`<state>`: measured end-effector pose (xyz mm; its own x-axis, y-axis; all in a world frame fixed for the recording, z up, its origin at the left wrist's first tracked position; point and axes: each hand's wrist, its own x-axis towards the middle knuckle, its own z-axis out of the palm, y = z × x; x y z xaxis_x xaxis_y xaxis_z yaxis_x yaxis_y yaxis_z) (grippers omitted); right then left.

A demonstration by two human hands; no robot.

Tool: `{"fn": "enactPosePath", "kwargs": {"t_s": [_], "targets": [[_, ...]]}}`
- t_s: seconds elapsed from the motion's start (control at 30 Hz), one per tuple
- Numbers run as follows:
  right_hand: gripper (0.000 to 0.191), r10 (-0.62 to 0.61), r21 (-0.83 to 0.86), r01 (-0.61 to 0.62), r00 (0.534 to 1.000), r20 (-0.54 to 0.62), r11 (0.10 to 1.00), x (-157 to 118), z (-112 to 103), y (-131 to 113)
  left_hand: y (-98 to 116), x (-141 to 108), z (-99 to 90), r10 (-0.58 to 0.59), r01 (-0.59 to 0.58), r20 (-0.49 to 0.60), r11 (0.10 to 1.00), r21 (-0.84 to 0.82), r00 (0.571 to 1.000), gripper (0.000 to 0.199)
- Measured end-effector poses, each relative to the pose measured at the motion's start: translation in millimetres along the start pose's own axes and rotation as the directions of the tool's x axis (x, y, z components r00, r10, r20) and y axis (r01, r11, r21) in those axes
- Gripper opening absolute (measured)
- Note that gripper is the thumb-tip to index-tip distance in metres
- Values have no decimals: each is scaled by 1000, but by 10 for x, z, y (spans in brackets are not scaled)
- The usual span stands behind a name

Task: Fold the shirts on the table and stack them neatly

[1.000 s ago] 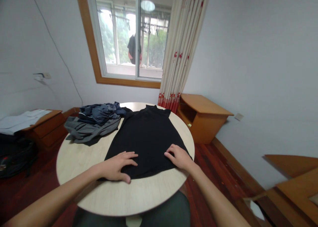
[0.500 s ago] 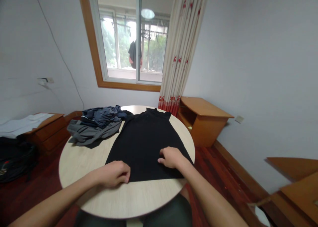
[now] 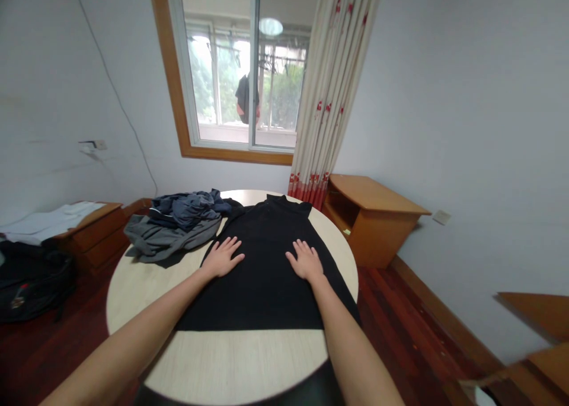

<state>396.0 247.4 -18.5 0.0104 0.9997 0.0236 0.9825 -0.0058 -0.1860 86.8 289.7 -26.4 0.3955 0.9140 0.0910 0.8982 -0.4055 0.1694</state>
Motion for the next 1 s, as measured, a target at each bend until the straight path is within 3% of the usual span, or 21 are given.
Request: {"fn": "enactPosePath", "kwargs": {"t_s": [0.1,0.23,0.5,0.77,0.9,1.0], "targets": [[71,143,-56,-144,989,-27,988,-11,-44,372,-188,9,-49,-114,115,-16,993,37,993,69],[71,193,-80,-197,980,-49,977,-19,-31,548,-246,-18,-72,-164,165,-15,984,69,986,68],[70,164,-119,-169,985,-48,978,-271,-54,538,-56,-296,-74,-159,158,-4,984,80,987,68],[76,226,-155,-221,974,17,963,-836,-80,653,255,-897,-42,-85,84,16,991,100,996,88],[78,248,-246,-219,964,95,944,-843,-288,504,388,-990,-40,0,-2,28,996,85,1000,94],[73,76,-226,-62,995,57,972,-611,-443,142,586,-751,-123,150,-151,31,988,25,988,88]]}}
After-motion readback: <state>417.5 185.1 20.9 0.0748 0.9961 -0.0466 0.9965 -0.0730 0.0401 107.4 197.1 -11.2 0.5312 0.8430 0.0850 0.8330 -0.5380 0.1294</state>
